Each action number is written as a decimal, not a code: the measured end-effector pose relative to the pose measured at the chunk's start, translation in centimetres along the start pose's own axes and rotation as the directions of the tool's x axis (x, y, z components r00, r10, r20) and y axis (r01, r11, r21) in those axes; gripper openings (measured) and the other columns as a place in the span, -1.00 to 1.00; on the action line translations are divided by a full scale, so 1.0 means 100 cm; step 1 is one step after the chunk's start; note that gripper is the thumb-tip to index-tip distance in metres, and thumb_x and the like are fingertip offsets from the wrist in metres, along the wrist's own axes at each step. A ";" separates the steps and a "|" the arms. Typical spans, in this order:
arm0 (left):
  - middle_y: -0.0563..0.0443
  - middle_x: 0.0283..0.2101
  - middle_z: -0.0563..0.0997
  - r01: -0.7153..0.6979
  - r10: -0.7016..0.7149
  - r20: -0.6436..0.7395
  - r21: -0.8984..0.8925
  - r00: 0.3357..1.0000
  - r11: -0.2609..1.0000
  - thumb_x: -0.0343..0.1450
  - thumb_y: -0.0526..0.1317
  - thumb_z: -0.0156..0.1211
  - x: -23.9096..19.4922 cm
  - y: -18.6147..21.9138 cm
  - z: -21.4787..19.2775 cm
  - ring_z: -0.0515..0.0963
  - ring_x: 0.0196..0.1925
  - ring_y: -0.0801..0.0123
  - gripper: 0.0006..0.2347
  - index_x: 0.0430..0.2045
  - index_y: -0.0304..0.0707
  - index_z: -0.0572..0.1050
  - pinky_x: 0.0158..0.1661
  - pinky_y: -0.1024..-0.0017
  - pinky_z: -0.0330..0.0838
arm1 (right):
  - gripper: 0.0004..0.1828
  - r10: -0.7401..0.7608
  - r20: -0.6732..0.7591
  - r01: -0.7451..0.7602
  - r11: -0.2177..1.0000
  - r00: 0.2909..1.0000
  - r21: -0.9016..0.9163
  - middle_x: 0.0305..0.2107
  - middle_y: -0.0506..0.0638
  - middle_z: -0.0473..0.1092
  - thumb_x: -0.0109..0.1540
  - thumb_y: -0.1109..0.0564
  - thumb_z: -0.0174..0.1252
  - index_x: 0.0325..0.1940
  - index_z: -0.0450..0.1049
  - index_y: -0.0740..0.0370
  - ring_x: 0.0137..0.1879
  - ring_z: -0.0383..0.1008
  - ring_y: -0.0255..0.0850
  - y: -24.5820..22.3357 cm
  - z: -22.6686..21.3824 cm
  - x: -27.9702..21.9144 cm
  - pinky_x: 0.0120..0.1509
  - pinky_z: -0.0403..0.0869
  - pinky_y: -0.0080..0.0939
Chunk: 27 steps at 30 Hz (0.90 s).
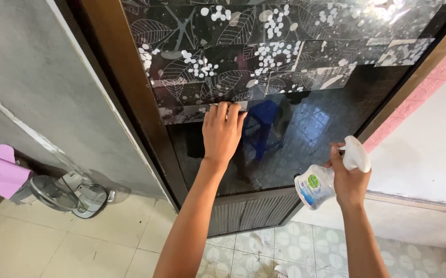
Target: Measuring, cutting, and applying decorative adhesive film strips to a cabinet door.
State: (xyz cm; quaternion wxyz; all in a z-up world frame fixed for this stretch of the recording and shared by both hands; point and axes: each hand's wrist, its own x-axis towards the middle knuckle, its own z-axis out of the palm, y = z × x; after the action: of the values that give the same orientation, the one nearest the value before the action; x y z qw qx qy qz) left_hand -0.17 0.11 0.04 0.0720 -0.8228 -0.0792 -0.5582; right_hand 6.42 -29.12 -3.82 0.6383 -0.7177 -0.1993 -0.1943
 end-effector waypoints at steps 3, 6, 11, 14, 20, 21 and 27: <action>0.10 -0.29 0.37 -0.020 0.019 -0.016 -0.017 1.000 1.000 0.42 -0.12 0.37 0.000 -0.003 -0.003 0.47 -0.35 0.33 -0.79 -0.29 -0.10 0.42 -0.39 0.41 0.37 | -0.84 -0.007 -0.011 0.007 1.000 1.000 -0.006 -0.17 0.24 0.51 0.44 0.26 0.20 0.06 0.48 0.43 -0.46 0.45 -0.21 -0.005 0.000 -0.004 -0.20 0.41 -0.19; 0.10 -0.30 0.38 -0.020 0.018 -0.041 -0.047 0.999 0.999 0.45 -0.18 0.32 0.001 -0.003 -0.003 0.47 -0.36 0.35 -0.85 -0.30 -0.10 0.43 -0.38 0.43 0.37 | -0.84 -0.002 -0.032 0.001 1.000 0.999 -0.008 -0.18 0.25 0.51 0.44 0.29 0.20 0.06 0.48 0.46 -0.44 0.45 -0.19 -0.008 0.000 -0.003 -0.20 0.41 -0.16; 0.08 -0.35 0.44 0.026 -0.034 -0.041 -0.171 0.999 0.985 0.47 -0.28 0.28 -0.005 -0.006 -0.012 0.53 -0.38 0.28 -0.92 -0.32 -0.13 0.47 -0.38 0.42 0.41 | -0.85 0.019 -0.046 -0.020 1.000 0.999 -0.019 -0.24 0.21 0.50 0.45 0.28 0.21 0.05 0.48 0.45 -0.44 0.46 -0.21 0.008 -0.002 0.000 -0.21 0.41 -0.18; 0.07 -0.40 0.48 0.159 -0.160 0.028 -0.365 0.987 0.917 0.50 -0.26 0.26 -0.012 -0.011 -0.041 0.58 -0.38 0.23 -0.94 -0.30 -0.16 0.49 -0.36 0.38 0.49 | -0.87 0.026 -0.076 -0.026 1.000 0.997 -0.006 -0.40 0.10 0.46 0.49 0.22 0.20 0.01 0.49 0.40 -0.45 0.44 -0.23 0.033 0.002 0.011 -0.21 0.41 -0.24; -0.02 -0.25 0.67 0.463 -0.528 0.104 -0.642 0.843 0.611 0.48 -0.30 0.28 -0.040 -0.035 -0.112 0.67 -0.25 0.22 -0.98 -0.28 -0.19 0.57 -0.23 0.39 0.58 | -0.78 0.054 -0.111 -0.067 0.990 0.992 -0.125 -0.38 0.16 0.52 0.37 0.03 0.41 -0.07 0.59 0.20 -0.29 0.55 -0.14 0.042 0.058 0.015 -0.10 0.44 -0.08; -0.12 -0.17 0.67 0.506 -0.587 0.150 -0.698 0.795 0.507 0.51 -0.30 0.23 -0.046 -0.040 -0.120 0.68 -0.19 0.19 -0.95 -0.24 -0.27 0.53 -0.22 0.35 0.59 | -0.70 0.086 -0.062 -0.093 0.988 0.994 -0.126 -0.31 0.29 0.52 0.31 0.06 0.41 -0.03 0.57 0.32 -0.19 0.57 0.03 0.020 0.077 0.006 -0.04 0.44 0.06; -0.32 -0.05 0.60 0.542 -0.674 0.219 -0.779 0.705 0.314 0.56 -0.31 0.13 -0.065 -0.063 -0.144 0.67 -0.13 0.18 -0.90 -0.21 -0.37 0.36 -0.16 0.29 0.63 | -0.68 0.174 0.299 -0.200 0.978 0.938 0.060 -0.35 0.21 0.59 0.11 0.19 0.36 -0.08 0.54 0.31 -0.18 0.65 0.05 -0.063 0.186 -0.074 -0.02 0.51 0.04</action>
State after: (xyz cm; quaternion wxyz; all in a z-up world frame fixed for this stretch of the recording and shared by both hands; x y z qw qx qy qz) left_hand -16.96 2.98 -0.57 -0.5155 -0.6255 -0.1184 -0.5737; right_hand -2.79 -10.20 -4.51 0.6491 -0.7247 -0.2307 -0.0157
